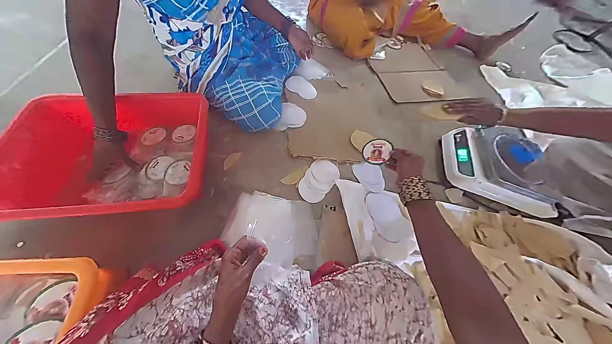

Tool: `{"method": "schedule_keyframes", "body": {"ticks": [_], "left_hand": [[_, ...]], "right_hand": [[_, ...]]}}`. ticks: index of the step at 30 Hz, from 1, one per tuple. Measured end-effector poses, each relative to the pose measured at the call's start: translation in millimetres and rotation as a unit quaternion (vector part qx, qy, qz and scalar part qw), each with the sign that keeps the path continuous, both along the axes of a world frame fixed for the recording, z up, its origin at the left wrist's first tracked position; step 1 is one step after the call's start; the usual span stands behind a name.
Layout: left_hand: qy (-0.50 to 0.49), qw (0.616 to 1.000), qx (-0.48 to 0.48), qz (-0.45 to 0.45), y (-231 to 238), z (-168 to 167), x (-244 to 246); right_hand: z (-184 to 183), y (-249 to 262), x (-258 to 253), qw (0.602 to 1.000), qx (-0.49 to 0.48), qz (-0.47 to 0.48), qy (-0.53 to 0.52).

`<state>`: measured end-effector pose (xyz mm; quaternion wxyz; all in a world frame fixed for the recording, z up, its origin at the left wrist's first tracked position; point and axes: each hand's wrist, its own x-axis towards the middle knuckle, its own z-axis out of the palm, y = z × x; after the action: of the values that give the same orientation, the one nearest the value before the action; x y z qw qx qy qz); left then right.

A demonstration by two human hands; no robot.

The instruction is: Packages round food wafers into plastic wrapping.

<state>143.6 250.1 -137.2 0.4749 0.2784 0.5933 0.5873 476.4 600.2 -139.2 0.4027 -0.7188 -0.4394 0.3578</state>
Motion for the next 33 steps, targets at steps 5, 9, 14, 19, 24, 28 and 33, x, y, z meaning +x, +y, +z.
{"method": "schedule_keyframes", "body": {"ticks": [5,9,14,19,24,28,33], "left_hand": [[-0.007,1.000,-0.003,0.000,-0.6,-4.9,-1.4],[-0.016,1.000,-0.011,-0.003,-0.5,-3.6,-1.2],[-0.022,0.999,-0.017,-0.017,-1.9,-3.7,-2.1],[-0.030,0.999,-0.029,-0.016,-1.1,-2.0,-1.8],[-0.028,0.999,-0.026,-0.017,-1.8,-1.9,-2.3],[-0.029,0.999,-0.008,-0.023,-2.8,-4.1,-1.6],[-0.019,0.999,-0.009,-0.030,-2.9,-5.0,-0.8]], "right_hand": [[-29.2,66.8,-3.1,0.998,-0.013,-0.030,-0.048],[-23.9,76.2,-18.3,0.962,-0.096,0.030,-0.256],[-40.6,92.2,-32.0,0.930,-0.016,0.165,-0.328],[-61.9,105.4,-33.6,0.891,-0.066,0.238,-0.381],[-56.7,86.0,-24.4,0.901,-0.092,0.184,-0.383],[-48.6,72.7,-6.2,0.912,-0.114,0.165,-0.357],[-37.3,66.9,-1.5,0.929,-0.143,0.131,-0.316]]}}
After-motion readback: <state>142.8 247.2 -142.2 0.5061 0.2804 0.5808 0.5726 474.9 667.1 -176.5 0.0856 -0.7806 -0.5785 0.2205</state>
